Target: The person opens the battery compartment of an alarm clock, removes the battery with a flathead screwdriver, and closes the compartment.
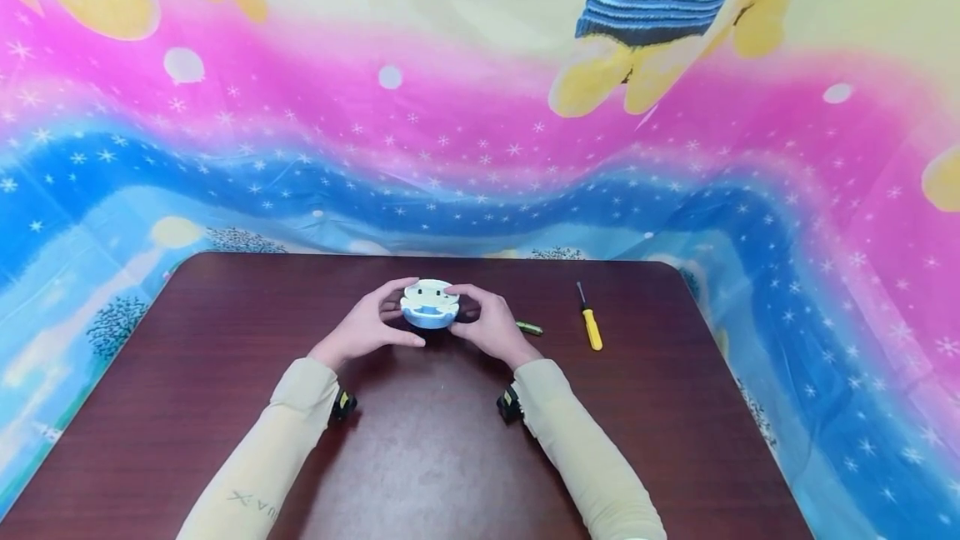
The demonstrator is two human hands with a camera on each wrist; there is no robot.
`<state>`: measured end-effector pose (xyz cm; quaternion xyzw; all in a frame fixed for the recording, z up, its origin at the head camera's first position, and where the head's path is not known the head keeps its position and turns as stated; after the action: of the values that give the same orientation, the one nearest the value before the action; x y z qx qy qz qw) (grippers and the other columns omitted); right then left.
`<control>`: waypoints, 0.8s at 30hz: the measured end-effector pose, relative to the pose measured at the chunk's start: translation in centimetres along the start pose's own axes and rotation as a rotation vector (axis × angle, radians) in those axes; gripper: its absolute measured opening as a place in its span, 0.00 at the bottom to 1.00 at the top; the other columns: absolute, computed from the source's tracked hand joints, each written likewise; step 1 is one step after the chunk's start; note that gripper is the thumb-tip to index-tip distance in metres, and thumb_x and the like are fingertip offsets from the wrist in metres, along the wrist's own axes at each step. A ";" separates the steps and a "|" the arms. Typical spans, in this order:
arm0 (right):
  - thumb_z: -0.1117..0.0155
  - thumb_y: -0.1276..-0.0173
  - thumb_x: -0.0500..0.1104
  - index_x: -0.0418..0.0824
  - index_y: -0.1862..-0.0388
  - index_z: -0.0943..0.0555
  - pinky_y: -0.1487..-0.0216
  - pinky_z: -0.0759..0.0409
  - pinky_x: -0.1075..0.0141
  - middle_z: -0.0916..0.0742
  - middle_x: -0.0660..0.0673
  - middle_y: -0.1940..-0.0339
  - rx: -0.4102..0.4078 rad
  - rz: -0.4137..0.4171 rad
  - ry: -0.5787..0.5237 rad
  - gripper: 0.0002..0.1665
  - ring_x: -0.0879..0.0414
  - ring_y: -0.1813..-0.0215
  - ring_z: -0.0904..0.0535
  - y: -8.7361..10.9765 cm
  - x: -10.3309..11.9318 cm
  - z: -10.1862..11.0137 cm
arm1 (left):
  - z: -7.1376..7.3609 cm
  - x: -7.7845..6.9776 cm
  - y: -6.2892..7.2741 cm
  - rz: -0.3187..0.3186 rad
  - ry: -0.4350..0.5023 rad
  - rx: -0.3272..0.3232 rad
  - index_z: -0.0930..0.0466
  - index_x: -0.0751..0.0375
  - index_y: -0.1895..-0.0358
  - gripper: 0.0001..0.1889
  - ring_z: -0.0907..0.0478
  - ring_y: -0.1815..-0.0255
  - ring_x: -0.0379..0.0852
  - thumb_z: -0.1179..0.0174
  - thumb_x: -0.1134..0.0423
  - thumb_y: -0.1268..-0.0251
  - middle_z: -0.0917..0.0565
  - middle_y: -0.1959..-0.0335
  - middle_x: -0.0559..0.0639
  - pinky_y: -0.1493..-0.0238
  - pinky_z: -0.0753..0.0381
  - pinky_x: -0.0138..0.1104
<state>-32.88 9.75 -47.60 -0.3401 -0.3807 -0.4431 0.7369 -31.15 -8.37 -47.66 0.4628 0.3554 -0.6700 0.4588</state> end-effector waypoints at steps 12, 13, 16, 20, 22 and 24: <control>0.27 0.42 0.26 0.34 0.35 0.21 0.46 0.21 0.40 0.17 0.33 0.42 0.040 -0.004 -0.073 0.33 0.38 0.50 0.17 0.2 1.4 -0.2 | 0.8 0.1 -0.2 -0.041 -0.081 -0.093 0.26 0.55 0.29 0.39 0.17 0.49 0.54 0.23 0.71 0.46 0.18 0.42 0.59 0.44 0.20 0.46; 0.26 0.41 0.27 0.35 0.35 0.21 0.46 0.20 0.42 0.17 0.34 0.42 0.037 -0.004 -0.074 0.33 0.39 0.50 0.16 0.3 1.4 -0.2 | 0.9 0.1 -0.2 -0.041 -0.079 -0.095 0.26 0.56 0.29 0.38 0.17 0.49 0.54 0.23 0.71 0.46 0.18 0.42 0.59 0.44 0.20 0.46; 0.25 0.40 0.29 0.42 0.35 0.19 0.45 0.19 0.46 0.17 0.39 0.40 0.018 -0.022 -0.090 0.33 0.42 0.49 0.16 0.1 0.1 -0.2 | 1.0 -0.1 -0.1 -0.058 -0.077 -0.108 0.25 0.57 0.30 0.36 0.17 0.51 0.53 0.24 0.71 0.45 0.17 0.45 0.59 0.45 0.19 0.46; 0.24 0.40 0.30 0.47 0.37 0.18 0.45 0.18 0.54 0.17 0.43 0.40 0.001 -0.034 -0.097 0.31 0.47 0.49 0.16 0.1 -0.1 0.1 | 1.2 -0.2 0.1 -0.075 -0.077 -0.127 0.23 0.58 0.32 0.33 0.16 0.52 0.52 0.24 0.70 0.43 0.15 0.50 0.57 0.46 0.18 0.44; 0.24 0.39 0.31 0.47 0.37 0.18 0.45 0.18 0.56 0.17 0.44 0.40 0.004 -0.035 -0.104 0.31 0.49 0.49 0.16 0.1 0.0 0.1 | 1.3 -0.1 0.2 -0.077 -0.080 -0.132 0.23 0.59 0.33 0.32 0.16 0.52 0.52 0.25 0.69 0.42 0.15 0.51 0.57 0.47 0.18 0.44; 0.25 0.38 0.32 0.47 0.36 0.18 0.45 0.18 0.56 0.17 0.44 0.39 0.009 -0.032 -0.106 0.31 0.49 0.48 0.16 0.1 0.0 0.0 | 1.4 -0.1 0.1 -0.079 -0.083 -0.132 0.23 0.60 0.33 0.32 0.15 0.52 0.52 0.25 0.69 0.42 0.14 0.51 0.57 0.47 0.18 0.44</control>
<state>-32.84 9.79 -47.58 -0.3537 -0.4264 -0.4347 0.7100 -31.44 -9.60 -47.16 0.3889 0.3973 -0.6813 0.4761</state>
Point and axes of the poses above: each hand's wrist, its own y-axis away from the middle knuckle, its own z-axis out of the back of the hand, x = y × z, the point moved 10 cm from there along -y, towards the middle knuckle
